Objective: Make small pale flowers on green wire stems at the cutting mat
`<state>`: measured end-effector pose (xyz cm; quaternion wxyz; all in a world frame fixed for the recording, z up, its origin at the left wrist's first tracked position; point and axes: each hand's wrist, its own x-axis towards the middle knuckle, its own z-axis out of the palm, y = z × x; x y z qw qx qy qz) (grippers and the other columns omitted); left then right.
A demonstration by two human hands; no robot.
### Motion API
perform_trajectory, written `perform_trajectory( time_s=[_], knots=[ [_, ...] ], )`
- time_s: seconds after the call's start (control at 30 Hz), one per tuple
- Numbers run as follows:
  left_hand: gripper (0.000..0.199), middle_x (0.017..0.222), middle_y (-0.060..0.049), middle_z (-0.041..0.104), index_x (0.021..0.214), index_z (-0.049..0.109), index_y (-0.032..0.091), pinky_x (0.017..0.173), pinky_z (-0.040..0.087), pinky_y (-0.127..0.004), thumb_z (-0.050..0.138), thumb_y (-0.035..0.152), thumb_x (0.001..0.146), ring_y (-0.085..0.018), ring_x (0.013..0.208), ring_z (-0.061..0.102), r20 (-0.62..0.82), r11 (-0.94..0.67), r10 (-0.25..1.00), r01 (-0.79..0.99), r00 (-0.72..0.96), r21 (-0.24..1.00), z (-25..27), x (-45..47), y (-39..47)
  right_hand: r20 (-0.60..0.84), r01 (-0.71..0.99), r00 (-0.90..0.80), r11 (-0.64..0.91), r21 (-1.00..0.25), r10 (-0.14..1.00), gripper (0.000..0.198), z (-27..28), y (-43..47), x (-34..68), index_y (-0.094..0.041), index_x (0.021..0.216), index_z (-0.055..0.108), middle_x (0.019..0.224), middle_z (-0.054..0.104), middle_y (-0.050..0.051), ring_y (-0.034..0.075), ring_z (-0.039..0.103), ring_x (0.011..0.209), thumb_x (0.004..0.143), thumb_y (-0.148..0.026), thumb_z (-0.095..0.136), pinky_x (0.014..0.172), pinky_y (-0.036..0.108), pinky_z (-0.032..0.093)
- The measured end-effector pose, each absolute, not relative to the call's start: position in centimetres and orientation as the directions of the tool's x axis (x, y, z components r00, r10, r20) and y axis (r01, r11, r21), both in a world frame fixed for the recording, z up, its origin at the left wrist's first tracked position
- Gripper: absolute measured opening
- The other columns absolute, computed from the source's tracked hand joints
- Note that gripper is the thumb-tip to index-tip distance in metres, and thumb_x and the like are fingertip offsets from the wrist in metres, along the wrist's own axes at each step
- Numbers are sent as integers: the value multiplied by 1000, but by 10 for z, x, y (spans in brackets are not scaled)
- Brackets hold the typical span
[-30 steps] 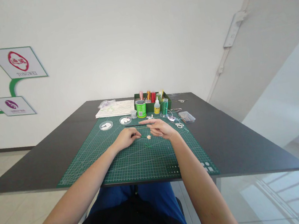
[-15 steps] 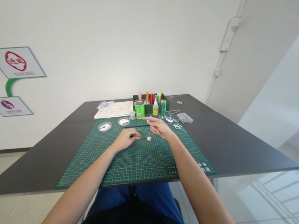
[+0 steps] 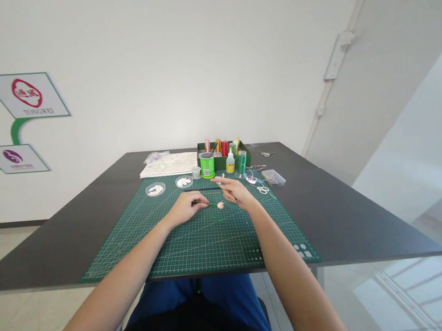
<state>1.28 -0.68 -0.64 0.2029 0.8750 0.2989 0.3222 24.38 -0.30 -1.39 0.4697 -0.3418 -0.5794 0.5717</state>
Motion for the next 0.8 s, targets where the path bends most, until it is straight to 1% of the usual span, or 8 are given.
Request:
perform_trajectory(
  time_s=[0.4,0.63,0.8],
  knots=[
    [6,88,-4,75,88,76,18,77,49,-28,70,18,88,-16,80,67,474,-719,681,386,559,578,-6,10,-6,87,-44,-301,77,-996,950,64,-16,-2,241,0,133,61,32,32,-14,6,20,30,78,-33,64,38,23,14],
    [6,86,-4,74,88,76,17,74,49,-27,70,16,87,-16,78,65,556,-727,680,343,479,595,-4,10,-6,8,65,-319,31,-997,948,62,-23,1,240,1,128,63,30,33,-12,7,21,28,74,-29,59,37,23,13],
    [6,84,-4,74,87,75,16,73,50,-26,70,14,85,-15,76,65,592,-711,700,314,398,629,-4,10,-4,-27,88,-362,5,-996,932,57,-24,-1,238,-1,125,64,31,32,-13,7,19,28,76,-30,60,36,22,14]
  ],
)
